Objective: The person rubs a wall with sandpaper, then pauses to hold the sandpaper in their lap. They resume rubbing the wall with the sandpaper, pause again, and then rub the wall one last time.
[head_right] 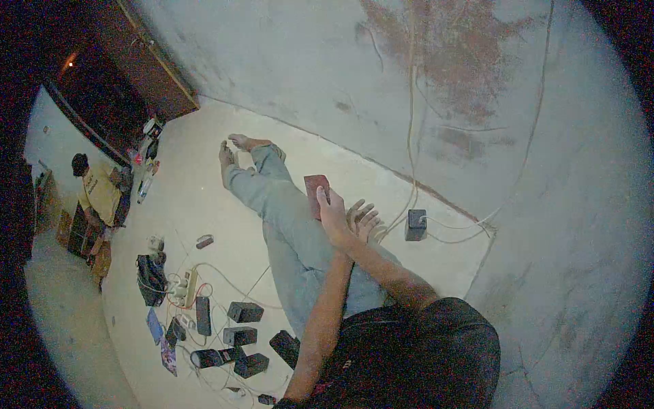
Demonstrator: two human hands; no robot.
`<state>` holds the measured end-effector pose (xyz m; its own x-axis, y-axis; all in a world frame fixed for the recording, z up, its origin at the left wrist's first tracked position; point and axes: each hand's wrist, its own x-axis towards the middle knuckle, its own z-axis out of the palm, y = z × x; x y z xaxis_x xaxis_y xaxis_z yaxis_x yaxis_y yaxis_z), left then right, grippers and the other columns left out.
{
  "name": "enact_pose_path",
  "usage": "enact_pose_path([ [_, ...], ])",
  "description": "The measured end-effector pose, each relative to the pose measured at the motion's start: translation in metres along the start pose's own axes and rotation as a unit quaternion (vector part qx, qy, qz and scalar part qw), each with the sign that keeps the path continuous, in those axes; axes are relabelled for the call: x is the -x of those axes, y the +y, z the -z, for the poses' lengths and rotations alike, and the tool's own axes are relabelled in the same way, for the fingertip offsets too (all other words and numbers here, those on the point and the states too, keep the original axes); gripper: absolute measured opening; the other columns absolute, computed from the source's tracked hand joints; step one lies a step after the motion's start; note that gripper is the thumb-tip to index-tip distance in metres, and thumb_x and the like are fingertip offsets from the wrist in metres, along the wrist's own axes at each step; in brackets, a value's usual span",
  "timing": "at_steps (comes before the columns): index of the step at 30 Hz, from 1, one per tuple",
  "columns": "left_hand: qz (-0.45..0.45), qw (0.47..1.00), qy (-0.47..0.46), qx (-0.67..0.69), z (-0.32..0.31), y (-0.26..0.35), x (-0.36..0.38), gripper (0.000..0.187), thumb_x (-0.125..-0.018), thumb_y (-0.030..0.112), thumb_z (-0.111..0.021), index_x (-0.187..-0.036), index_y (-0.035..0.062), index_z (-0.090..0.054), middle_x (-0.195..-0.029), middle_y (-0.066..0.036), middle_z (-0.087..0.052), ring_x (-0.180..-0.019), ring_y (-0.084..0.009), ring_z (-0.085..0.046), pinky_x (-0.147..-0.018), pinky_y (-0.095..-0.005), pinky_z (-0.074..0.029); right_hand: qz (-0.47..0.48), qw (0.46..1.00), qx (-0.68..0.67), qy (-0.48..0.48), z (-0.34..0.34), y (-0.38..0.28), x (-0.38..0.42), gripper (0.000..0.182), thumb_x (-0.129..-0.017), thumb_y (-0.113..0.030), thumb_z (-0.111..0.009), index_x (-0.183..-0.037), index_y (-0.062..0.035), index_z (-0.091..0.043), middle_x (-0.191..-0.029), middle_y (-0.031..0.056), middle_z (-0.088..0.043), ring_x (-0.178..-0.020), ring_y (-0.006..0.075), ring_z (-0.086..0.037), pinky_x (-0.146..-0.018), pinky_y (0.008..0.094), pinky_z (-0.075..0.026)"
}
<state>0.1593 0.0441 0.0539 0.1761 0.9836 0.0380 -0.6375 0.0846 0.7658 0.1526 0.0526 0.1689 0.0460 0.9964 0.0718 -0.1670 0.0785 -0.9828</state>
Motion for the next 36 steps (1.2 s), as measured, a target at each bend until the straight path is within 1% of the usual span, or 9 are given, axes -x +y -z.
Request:
enact_pose_path([
  [1, 0.001, 1.000, 0.010, 0.024, -0.001, 0.000, -0.001, 0.054, -0.093, 0.039, -0.045, -0.133, 0.0045, -0.035, -0.124, -0.020, -0.047, -0.107, -0.0339, -0.050, -0.091, -0.0464, -0.044, -0.006, 1.000, -0.024, -0.001, 0.000, 0.001, 0.000, 0.044, -0.097, -0.040, -0.045, -0.098, 0.0008, -0.060, -0.081, 0.0018, -0.056, -0.076, 0.0106, -0.047, -0.071, 0.0268, -0.040],
  [17, -0.032, 0.999, 0.000, -0.022, 0.001, -0.001, 0.000, 0.054, -0.093, 0.041, -0.045, -0.131, 0.0038, -0.037, -0.122, -0.020, -0.049, -0.105, -0.0336, -0.052, -0.088, -0.0459, -0.046, -0.015, 1.000, -0.009, -0.005, 0.001, -0.003, -0.001, 0.043, -0.096, -0.040, -0.044, -0.095, 0.0007, -0.059, -0.078, 0.0040, -0.055, -0.072, 0.0127, -0.046, -0.069, 0.0292, -0.039],
  [19, 0.021, 0.995, 0.011, 0.098, 0.002, 0.000, -0.002, 0.054, -0.093, 0.041, -0.045, -0.132, 0.0037, -0.037, -0.124, -0.020, -0.048, -0.106, -0.0343, -0.052, -0.089, -0.0465, -0.045, -0.014, 0.999, 0.050, 0.002, 0.003, -0.007, 0.001, 0.043, -0.097, -0.040, -0.044, -0.096, 0.0006, -0.059, -0.079, 0.0034, -0.055, -0.074, 0.0120, -0.047, -0.070, 0.0281, -0.039],
  [23, 0.004, 1.000, 0.015, 0.016, 0.005, -0.004, -0.004, 0.054, -0.093, 0.041, -0.044, -0.131, 0.0034, -0.037, -0.124, -0.020, -0.047, -0.107, -0.0347, -0.051, -0.089, -0.0475, -0.045, -0.004, 1.000, -0.019, 0.019, 0.000, 0.005, -0.005, 0.043, -0.096, -0.039, -0.046, -0.092, 0.0023, -0.057, -0.076, 0.0055, -0.056, -0.071, 0.0141, -0.047, -0.067, 0.0298, -0.039],
  [25, 0.036, 0.994, 0.021, 0.104, 0.003, 0.000, -0.004, 0.053, -0.093, 0.041, -0.044, -0.131, 0.0040, -0.037, -0.124, -0.020, -0.047, -0.107, -0.0346, -0.051, -0.090, -0.0478, -0.044, -0.028, 0.998, 0.049, -0.001, 0.005, 0.009, -0.007, 0.042, -0.096, -0.038, -0.045, -0.092, 0.0017, -0.058, -0.076, 0.0056, -0.056, -0.071, 0.0137, -0.047, -0.067, 0.0294, -0.040],
  [29, 0.065, 0.989, 0.074, 0.107, -0.002, 0.001, -0.002, 0.052, -0.094, 0.041, -0.044, -0.132, 0.0052, -0.037, -0.124, -0.020, -0.046, -0.108, -0.0347, -0.050, -0.091, -0.0480, -0.044, -0.006, 1.000, -0.015, 0.010, 0.000, 0.012, -0.007, 0.042, -0.096, -0.038, -0.046, -0.088, 0.0013, -0.058, -0.074, 0.0055, -0.055, -0.071, 0.0140, -0.047, -0.067, 0.0295, -0.040],
  [31, -0.006, 0.998, -0.009, 0.066, 0.003, -0.004, -0.001, 0.051, -0.094, 0.040, -0.045, -0.131, 0.0063, -0.038, -0.126, -0.020, -0.045, -0.108, -0.0347, -0.050, -0.091, -0.0483, -0.043, -0.005, 0.999, -0.027, 0.021, -0.001, 0.012, -0.007, 0.042, -0.096, -0.038, -0.045, -0.085, 0.0008, -0.057, -0.072, 0.0045, -0.053, -0.068, 0.0135, -0.045, -0.065, 0.0303, -0.039],
  [35, 0.043, 0.992, 0.032, 0.114, 0.002, -0.001, -0.002, 0.051, -0.094, 0.039, -0.045, -0.132, 0.0063, -0.036, -0.127, -0.020, -0.044, -0.110, -0.0344, -0.049, -0.092, -0.0484, -0.043, 0.020, 0.999, -0.005, 0.047, -0.005, 0.029, -0.016, 0.042, -0.096, -0.038, -0.045, -0.084, 0.0006, -0.056, -0.071, 0.0039, -0.052, -0.067, 0.0134, -0.044, -0.064, 0.0307, -0.039],
  [36, 0.026, 0.998, 0.007, 0.052, 0.005, -0.003, -0.003, 0.047, -0.096, 0.031, -0.043, -0.135, 0.0062, -0.033, -0.130, -0.020, -0.042, -0.115, -0.0343, -0.047, -0.096, -0.0479, -0.043, 0.012, 0.999, -0.002, 0.035, -0.001, 0.026, -0.013, 0.042, -0.096, -0.038, -0.045, -0.085, 0.0006, -0.057, -0.071, 0.0041, -0.052, -0.067, 0.0137, -0.044, -0.063, 0.0311, -0.039],
])
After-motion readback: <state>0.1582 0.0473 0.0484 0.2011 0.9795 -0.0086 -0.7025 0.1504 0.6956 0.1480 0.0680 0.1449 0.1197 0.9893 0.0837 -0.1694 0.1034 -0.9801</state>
